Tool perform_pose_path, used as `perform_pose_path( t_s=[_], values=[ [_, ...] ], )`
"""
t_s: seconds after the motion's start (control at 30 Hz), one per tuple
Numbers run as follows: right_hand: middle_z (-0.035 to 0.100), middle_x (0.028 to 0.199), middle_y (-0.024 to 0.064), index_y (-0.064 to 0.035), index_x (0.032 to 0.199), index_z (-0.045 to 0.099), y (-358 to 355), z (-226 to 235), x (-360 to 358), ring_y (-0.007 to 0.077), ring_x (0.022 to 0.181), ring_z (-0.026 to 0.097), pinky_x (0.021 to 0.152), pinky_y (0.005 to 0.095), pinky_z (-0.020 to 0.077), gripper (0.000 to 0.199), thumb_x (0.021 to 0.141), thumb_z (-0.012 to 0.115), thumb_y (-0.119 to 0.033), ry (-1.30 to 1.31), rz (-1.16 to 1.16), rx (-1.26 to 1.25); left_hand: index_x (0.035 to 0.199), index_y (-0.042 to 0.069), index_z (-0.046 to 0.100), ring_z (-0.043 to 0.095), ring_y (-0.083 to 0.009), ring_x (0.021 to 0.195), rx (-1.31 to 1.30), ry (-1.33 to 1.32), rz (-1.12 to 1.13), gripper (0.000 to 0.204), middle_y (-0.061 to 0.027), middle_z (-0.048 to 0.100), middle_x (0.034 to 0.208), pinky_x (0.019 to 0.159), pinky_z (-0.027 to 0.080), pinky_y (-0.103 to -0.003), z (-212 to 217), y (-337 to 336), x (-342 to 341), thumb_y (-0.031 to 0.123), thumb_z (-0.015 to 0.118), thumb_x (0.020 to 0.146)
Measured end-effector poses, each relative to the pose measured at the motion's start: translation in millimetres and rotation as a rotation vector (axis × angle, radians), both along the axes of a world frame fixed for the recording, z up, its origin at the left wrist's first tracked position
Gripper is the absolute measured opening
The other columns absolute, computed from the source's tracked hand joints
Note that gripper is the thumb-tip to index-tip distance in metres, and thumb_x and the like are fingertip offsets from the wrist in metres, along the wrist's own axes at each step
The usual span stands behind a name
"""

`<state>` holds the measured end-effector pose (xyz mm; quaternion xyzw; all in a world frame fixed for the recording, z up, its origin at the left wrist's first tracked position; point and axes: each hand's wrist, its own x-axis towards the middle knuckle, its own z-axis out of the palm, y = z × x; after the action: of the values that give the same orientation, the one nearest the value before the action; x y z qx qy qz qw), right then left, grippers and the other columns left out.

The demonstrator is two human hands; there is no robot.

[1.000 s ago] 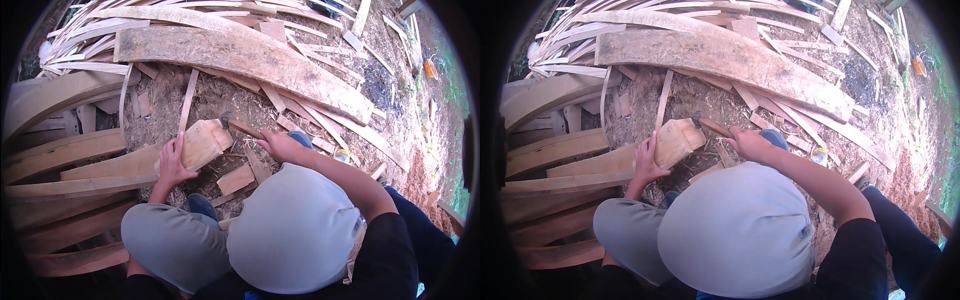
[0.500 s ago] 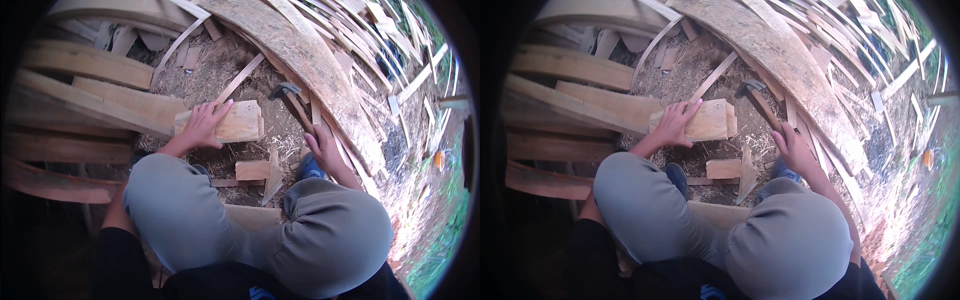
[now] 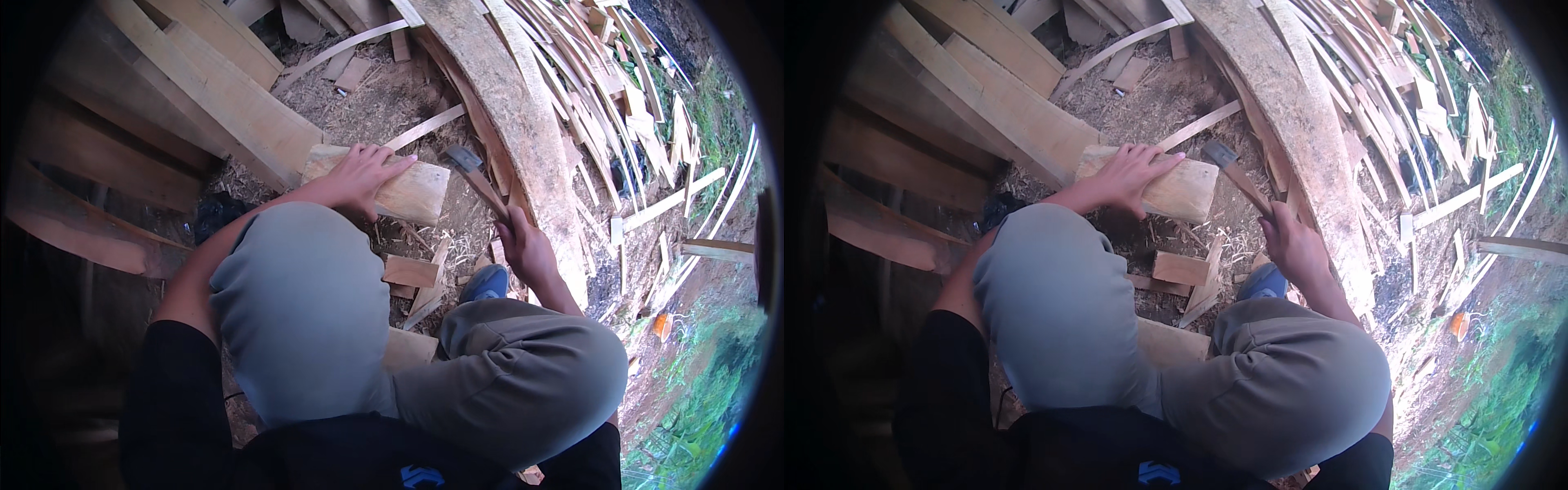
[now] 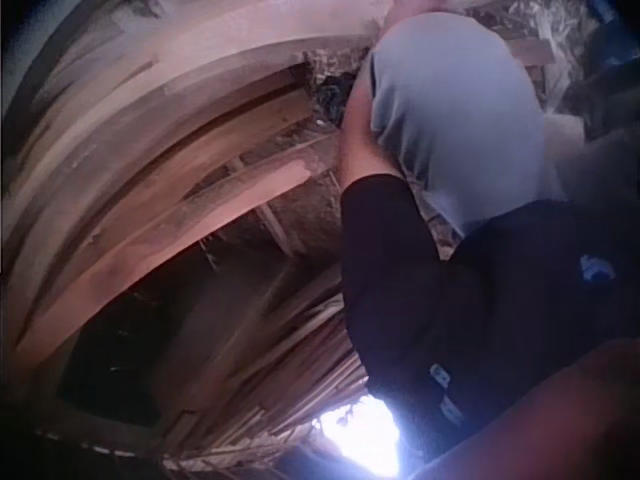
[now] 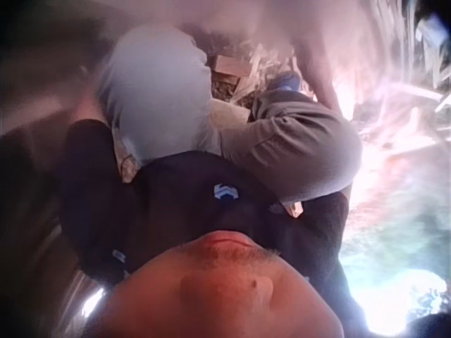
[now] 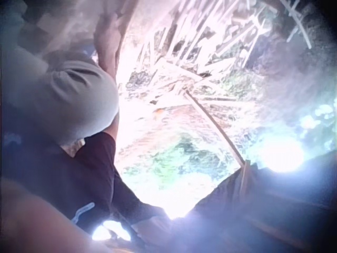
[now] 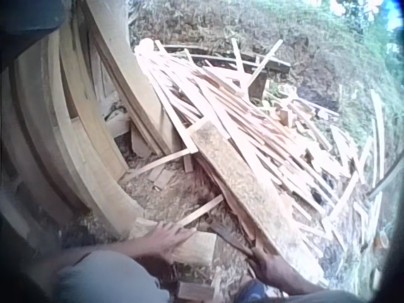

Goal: The person uses a hammer to split a piece of wood into smaller pieces. They repeatedly strike the wood, rotate it, and separate the split sections, then inspect the resulting pieces.

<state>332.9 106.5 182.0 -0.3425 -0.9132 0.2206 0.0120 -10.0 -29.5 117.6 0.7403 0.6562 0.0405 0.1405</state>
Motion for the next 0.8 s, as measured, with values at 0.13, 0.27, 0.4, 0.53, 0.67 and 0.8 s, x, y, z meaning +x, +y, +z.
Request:
perform_pose_path(
  t_s=[0.13,0.27,0.4,0.53,0.67,0.8],
  values=[
    [0.071,0.088,0.0256,-0.0099,0.123,0.051,0,-7,-4,0.0501,0.080,0.068,0.069,0.0595,0.0515,0.028,0.105,0.059,-0.029,-0.003,0.023,0.007,0.167,0.022,0.024,0.046,-0.0336,0.133,0.018,-0.018,-0.023,0.141,-0.0166,0.048,0.143,0.108,0.033,-0.046,-1,-5,-3,0.039,0.098,0.048],
    [0.071,0.089,0.0252,-0.0101,0.123,0.051,4,-19,4,0.0492,0.080,0.068,0.069,0.0588,0.0524,0.027,0.105,0.059,-0.029,-0.072,0.065,0.002,0.167,0.023,0.023,0.045,-0.0335,0.134,0.029,-0.005,-0.020,0.142,-0.0163,0.048,0.143,0.108,0.033,-0.046,-5,0,-3,0.039,0.098,0.047],
    [0.071,0.083,0.0218,-0.0129,0.119,0.049,1,-24,1,0.0465,0.074,0.070,0.063,0.0575,0.0537,0.027,0.105,0.058,-0.035,-0.049,0.085,0.022,0.167,0.023,0.024,0.045,-0.0340,0.135,0.027,0.006,-0.024,0.143,-0.0167,0.048,0.144,0.108,0.033,-0.047,-10,-3,-7,0.040,0.097,0.046],
    [0.070,0.080,0.0200,-0.0121,0.125,0.052,9,26,-15,0.0434,0.067,0.070,0.058,0.0519,0.0549,0.026,0.105,0.062,-0.024,0.095,-0.005,0.011,0.167,0.023,0.024,0.045,-0.0347,0.136,-0.005,-0.014,-0.034,0.142,-0.0179,0.047,0.145,0.108,0.033,-0.047,-11,1,-8,0.039,0.097,0.047],
    [0.068,0.083,0.0194,-0.0011,0.128,0.052,9,33,-20,0.0336,0.066,0.071,0.057,0.0435,0.0517,0.026,0.104,0.056,-0.010,0.668,0.075,0.240,0.167,0.022,0.024,0.045,-0.0353,0.136,-0.035,0.010,-0.033,0.141,-0.0190,0.047,0.146,0.109,0.032,-0.047,-9,-2,-13,0.039,0.096,0.047],
    [0.066,0.075,0.0278,-0.0046,0.108,0.044,-12,-40,8,0.0519,0.068,0.064,0.062,0.0573,0.0490,0.020,0.106,0.055,-0.021,-0.161,0.031,-0.032,0.167,0.020,0.023,0.045,-0.0353,0.134,0.000,0.006,-0.051,0.144,-0.0189,0.046,0.145,0.111,0.031,-0.048,-12,6,-3,0.042,0.095,0.046]
  ],
)
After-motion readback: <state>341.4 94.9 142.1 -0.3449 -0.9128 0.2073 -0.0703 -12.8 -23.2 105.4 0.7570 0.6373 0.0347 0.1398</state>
